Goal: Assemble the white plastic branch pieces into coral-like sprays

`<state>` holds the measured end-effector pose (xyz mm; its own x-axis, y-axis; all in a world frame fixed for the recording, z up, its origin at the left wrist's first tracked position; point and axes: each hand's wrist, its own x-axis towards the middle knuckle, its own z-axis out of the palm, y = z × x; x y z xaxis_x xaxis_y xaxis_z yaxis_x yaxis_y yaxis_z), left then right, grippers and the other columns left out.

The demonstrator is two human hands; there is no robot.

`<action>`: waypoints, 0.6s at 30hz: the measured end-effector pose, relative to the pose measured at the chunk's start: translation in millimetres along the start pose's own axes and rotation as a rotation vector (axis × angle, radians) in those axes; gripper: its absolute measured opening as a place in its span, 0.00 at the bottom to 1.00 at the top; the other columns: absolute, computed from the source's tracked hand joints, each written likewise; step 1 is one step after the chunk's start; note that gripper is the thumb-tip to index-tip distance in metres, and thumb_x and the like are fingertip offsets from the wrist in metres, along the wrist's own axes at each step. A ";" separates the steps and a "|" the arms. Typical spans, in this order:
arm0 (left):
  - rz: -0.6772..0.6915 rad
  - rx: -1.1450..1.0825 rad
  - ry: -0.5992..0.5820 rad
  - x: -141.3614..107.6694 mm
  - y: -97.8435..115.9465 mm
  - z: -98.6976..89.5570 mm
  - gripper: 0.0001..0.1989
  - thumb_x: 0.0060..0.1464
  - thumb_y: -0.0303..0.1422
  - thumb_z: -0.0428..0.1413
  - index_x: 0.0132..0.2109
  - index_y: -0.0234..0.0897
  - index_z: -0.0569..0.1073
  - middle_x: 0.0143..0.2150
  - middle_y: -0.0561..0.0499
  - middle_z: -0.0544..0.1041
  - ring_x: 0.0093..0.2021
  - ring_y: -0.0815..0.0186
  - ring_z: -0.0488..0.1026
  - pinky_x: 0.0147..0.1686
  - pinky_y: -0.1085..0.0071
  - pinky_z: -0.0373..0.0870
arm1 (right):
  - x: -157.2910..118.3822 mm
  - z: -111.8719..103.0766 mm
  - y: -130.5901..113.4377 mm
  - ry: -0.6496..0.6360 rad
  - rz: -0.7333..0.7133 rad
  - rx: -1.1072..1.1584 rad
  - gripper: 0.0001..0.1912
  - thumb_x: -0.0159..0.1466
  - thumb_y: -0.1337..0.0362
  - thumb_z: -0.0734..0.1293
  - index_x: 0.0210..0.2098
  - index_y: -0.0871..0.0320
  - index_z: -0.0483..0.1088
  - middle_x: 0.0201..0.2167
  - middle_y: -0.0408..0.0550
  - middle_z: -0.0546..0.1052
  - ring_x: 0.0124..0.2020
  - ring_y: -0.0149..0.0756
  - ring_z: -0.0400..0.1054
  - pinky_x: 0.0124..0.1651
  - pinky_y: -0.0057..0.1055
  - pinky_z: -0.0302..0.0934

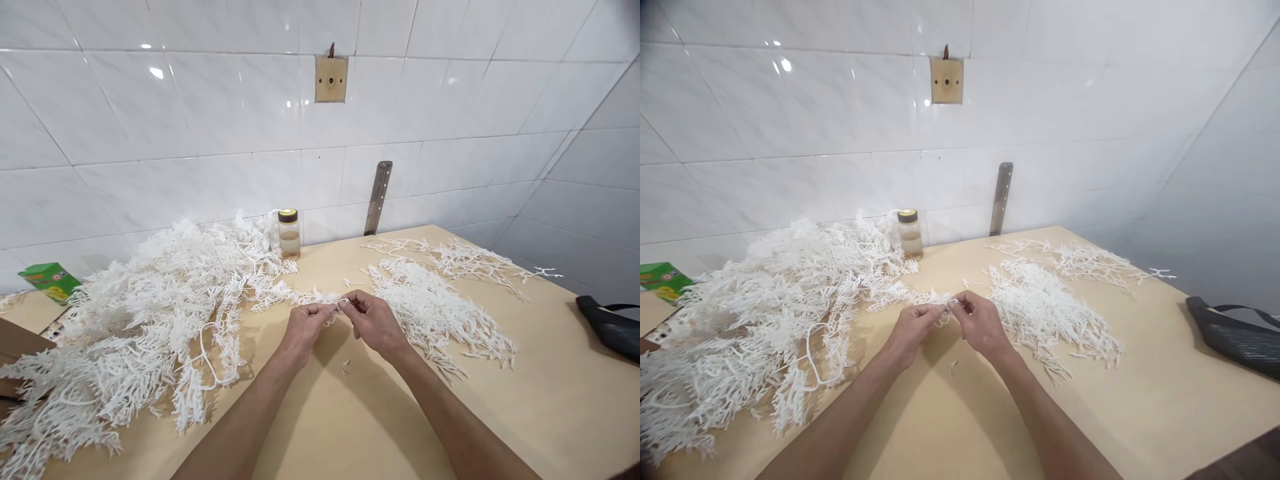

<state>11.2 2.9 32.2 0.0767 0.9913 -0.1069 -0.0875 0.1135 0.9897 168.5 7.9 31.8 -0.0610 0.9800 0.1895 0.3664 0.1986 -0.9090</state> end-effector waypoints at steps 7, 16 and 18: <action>-0.099 -0.074 -0.024 4.2 -6.9 -1.4 0.19 0.41 0.46 0.65 0.30 0.34 0.76 0.19 0.56 0.68 0.16 0.76 0.53 0.18 0.74 0.41 | 2.8 0.3 5.2 -0.015 0.031 -0.027 0.15 0.60 0.51 0.66 0.30 0.57 0.71 0.23 0.41 0.72 0.15 0.26 0.58 0.19 0.26 0.53; -0.106 -0.308 -0.001 9.5 -15.8 0.4 0.19 0.41 0.45 0.67 0.28 0.32 0.74 0.18 0.55 0.65 0.19 0.75 0.59 0.16 0.76 0.47 | 6.2 0.0 11.0 -0.130 0.100 0.269 0.18 0.55 0.49 0.71 0.30 0.57 0.67 0.18 0.36 0.66 0.14 0.25 0.57 0.16 0.25 0.53; -0.088 -0.313 -0.005 9.0 -14.8 1.1 0.20 0.39 0.45 0.68 0.27 0.32 0.73 0.19 0.55 0.65 0.19 0.75 0.59 0.17 0.77 0.49 | 5.9 -2.2 10.9 -0.172 0.090 0.304 0.19 0.55 0.48 0.72 0.30 0.57 0.67 0.18 0.35 0.66 0.15 0.25 0.56 0.17 0.25 0.53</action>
<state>14.3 10.1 16.7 0.1024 0.9764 -0.1900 -0.3811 0.2149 0.8992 174.1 15.8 23.8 -0.2056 0.9767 0.0619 0.0864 0.0811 -0.9930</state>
